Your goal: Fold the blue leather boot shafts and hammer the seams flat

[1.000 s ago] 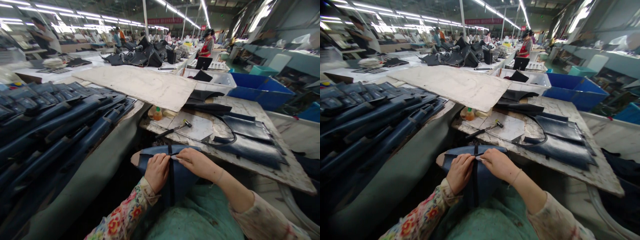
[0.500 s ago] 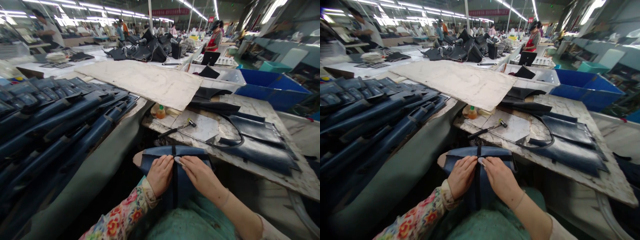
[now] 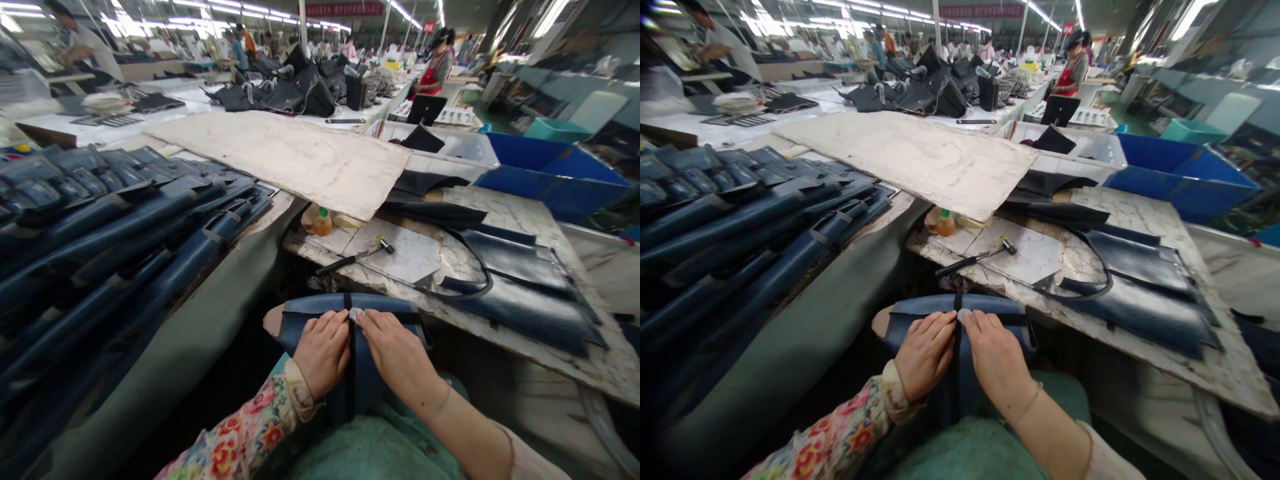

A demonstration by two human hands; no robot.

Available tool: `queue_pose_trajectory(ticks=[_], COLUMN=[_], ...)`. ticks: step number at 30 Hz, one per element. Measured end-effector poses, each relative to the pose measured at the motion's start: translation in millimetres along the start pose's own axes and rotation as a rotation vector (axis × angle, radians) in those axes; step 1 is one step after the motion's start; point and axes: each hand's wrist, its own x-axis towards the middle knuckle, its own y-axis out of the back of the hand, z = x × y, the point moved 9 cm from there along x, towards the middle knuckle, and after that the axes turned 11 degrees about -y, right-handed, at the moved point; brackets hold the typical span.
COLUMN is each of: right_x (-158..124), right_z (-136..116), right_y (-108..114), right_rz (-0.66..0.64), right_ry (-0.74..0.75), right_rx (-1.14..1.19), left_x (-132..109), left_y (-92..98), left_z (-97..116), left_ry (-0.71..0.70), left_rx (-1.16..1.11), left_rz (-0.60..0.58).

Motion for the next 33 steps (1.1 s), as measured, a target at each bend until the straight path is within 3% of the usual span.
queue_pose_trajectory(ticks=[6, 11, 17, 26, 33], right_x=[-16, -16, 0, 16, 31], right_z=[14, 20, -7, -41, -69], right_y=[2, 11, 26, -3, -15], right_rz=[0.038, 0.049, 0.030, -0.003, -0.047], right_ry=[0.010, 0.064, 0.177, 0.249, 0.308], right_rx=[-0.058, 0.069, 0.209, 0.219, 0.217], left_x=[-8, -19, -25, -39, -59], left_y=[6.6, 17.9, 18.4, 23.5, 36.1], left_z=[-3, -17, -19, -28, -49], left_ry=[-0.007, 0.045, 0.032, 0.031, 0.098], left_rx=[0.031, 0.085, 0.101, 0.158, 0.220], left_rz=[0.057, 0.119, 0.119, 0.141, 0.147])
